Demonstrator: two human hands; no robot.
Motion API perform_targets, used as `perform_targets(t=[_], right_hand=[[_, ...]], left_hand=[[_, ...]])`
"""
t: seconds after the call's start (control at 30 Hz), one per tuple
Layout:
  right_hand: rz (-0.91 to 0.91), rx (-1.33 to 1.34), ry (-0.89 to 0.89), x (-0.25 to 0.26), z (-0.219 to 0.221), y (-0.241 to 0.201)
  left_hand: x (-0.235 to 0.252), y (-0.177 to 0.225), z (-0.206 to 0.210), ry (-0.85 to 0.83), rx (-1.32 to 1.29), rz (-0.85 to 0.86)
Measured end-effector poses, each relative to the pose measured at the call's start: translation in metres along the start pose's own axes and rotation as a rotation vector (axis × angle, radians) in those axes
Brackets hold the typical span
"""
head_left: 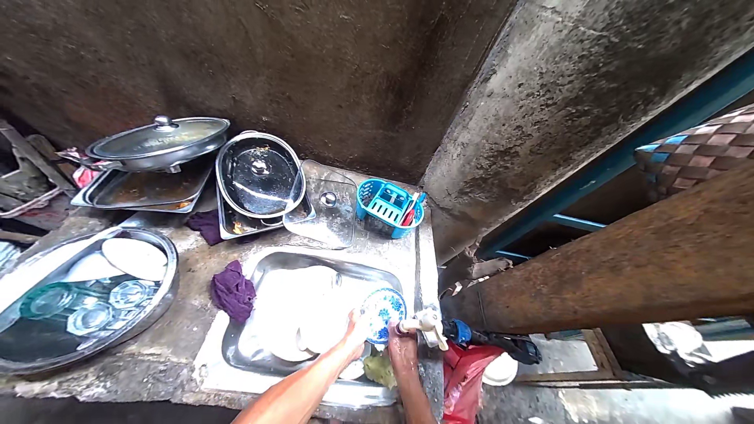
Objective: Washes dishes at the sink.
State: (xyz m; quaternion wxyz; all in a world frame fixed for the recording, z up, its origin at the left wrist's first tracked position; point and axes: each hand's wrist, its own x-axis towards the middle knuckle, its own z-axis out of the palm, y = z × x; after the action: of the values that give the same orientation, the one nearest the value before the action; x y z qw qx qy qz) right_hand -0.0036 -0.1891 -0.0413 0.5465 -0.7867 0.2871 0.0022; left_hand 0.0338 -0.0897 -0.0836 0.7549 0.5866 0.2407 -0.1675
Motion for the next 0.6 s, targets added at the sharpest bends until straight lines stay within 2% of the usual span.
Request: perform_targets(t=[0.07,0.13,0.23,0.3,0.37,0.43,0.5,0.6], right_hand=[[0.018,-0.13,-0.029,-0.005,-0.007,-0.008],[0.023,-0.179,-0.069,-0.007,-0.017,-0.01],[0.123,0.056,-0.096,-0.001,-0.024,0.002],[0.137,0.246,-0.157,0.002,-0.027,0.015],[0.154,0.323,-0.209,0.001,-0.023,0.017],[0.165,0.369,-0.267,-0.003,-0.013,0.012],[0.128,0.412,-0.354,-0.007,-0.002,0.007],[0.064,0.276,-0.473,-0.004,0.011,-0.007]], left_hand=[[0.0,-0.012,0.005,0.012,0.091,0.01],[-0.012,-0.005,0.004,-0.016,0.098,-0.075],[-0.031,0.021,-0.01,-0.131,-0.045,-0.329],[-0.034,0.035,-0.021,-0.233,-0.022,-0.346],[-0.039,0.051,-0.029,-0.284,0.206,-0.167],[-0.046,0.073,-0.041,-0.309,0.599,0.121],[-0.055,0.092,-0.056,-0.3,0.886,0.317],[-0.078,0.121,-0.094,-0.214,1.07,0.576]])
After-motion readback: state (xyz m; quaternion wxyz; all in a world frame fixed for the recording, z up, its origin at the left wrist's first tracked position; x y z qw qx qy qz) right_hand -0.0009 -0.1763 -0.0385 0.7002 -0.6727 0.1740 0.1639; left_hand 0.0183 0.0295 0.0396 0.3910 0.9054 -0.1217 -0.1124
